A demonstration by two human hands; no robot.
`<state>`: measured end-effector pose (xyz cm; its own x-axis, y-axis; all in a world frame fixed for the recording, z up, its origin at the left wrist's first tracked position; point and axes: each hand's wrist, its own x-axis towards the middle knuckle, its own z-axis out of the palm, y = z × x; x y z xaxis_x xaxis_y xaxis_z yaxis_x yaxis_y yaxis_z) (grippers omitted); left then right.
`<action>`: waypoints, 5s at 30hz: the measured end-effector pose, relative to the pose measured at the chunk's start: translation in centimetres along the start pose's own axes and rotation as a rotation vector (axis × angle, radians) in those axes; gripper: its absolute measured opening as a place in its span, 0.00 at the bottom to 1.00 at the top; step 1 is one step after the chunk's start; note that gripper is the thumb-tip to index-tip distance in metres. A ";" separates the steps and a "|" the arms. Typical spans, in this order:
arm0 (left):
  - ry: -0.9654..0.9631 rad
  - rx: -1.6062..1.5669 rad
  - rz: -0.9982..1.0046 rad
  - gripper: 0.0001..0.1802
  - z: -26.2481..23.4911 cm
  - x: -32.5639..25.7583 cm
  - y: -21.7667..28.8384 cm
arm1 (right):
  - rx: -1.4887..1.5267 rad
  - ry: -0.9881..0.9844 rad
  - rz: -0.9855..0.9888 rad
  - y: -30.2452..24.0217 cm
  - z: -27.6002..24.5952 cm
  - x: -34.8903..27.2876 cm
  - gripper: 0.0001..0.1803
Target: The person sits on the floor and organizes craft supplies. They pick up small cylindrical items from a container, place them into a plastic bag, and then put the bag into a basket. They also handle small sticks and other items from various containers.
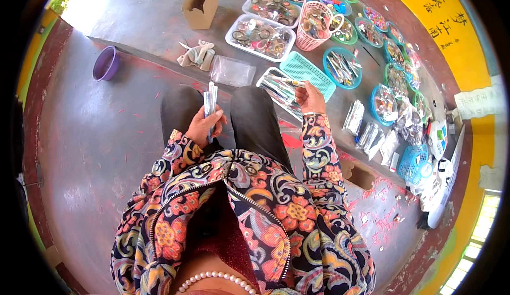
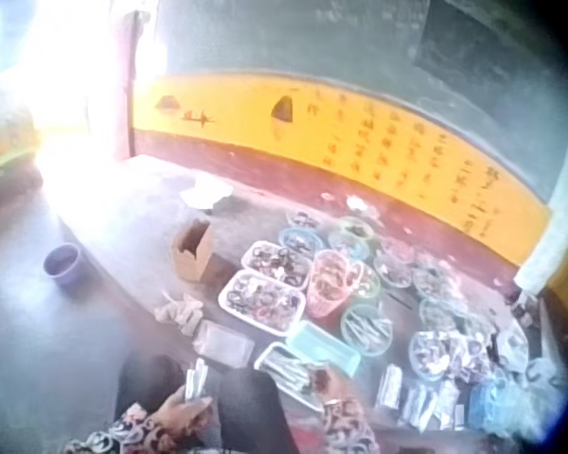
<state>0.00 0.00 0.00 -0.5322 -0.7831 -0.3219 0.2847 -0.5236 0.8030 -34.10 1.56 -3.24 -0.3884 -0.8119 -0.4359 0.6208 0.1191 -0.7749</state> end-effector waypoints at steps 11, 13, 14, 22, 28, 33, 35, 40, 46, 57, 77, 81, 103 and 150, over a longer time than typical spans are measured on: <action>0.092 0.062 -0.019 0.09 1.6 0.8 1.3 | -0.057 0.131 0.096 2.9 -4.6 3.9 0.10; 0.116 0.063 -0.024 0.09 1.6 0.4 1.3 | -0.093 0.206 0.129 4.2 -5.0 4.4 0.09; 0.096 0.051 -0.009 0.08 1.3 0.4 1.1 | -0.100 0.225 0.142 5.0 -5.8 5.0 0.09; 0.117 0.038 -0.088 0.07 0.8 0.9 0.9 | -0.214 0.335 0.213 8.1 -5.2 8.2 0.08; 0.101 0.032 -0.160 0.08 0.6 1.1 0.7 | -0.319 0.313 0.231 8.9 -5.6 10.3 0.15; -0.011 -0.022 -0.144 0.14 0.2 1.2 0.2 | -0.389 0.350 0.195 7.4 -5.6 7.9 0.14; -0.043 -0.044 -0.157 0.14 0.6 1.2 0.3 | -0.375 0.324 0.194 7.4 -5.2 6.9 0.12; -0.059 -0.043 -0.187 0.16 0.8 0.7 1.1 | -0.217 0.087 0.165 5.9 2.0 2.3 0.11; -0.099 -0.036 -0.223 0.17 0.3 0.5 1.3 | -0.389 -0.459 0.140 4.5 11.5 -4.3 0.16; -0.147 -0.047 -0.164 0.12 -0.6 1.0 0.8 | -0.031 -0.309 0.083 4.1 9.9 -3.8 0.07; 0.136 -0.188 0.087 0.09 0.0 0.8 1.5 | 0.053 -0.328 0.250 5.0 9.6 -5.3 0.07; 0.144 -0.227 0.129 0.08 -0.4 1.1 1.2 | -0.104 -0.349 0.241 5.3 8.9 -5.0 0.08; 0.109 -0.417 0.142 0.09 -1.1 1.5 0.9 | -0.064 -0.668 0.164 2.5 10.0 -7.9 0.16; 0.033 -0.101 -0.044 0.13 0.3 0.5 1.3 | -1.792 0.213 -0.060 8.1 -17.5 4.5 0.13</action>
<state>-0.17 -0.95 1.03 -0.5203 -0.7680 -0.3734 0.3412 -0.5878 0.7336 -42.72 8.91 -19.48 -0.5411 -0.7757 -0.3247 -0.7509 0.6196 -0.2288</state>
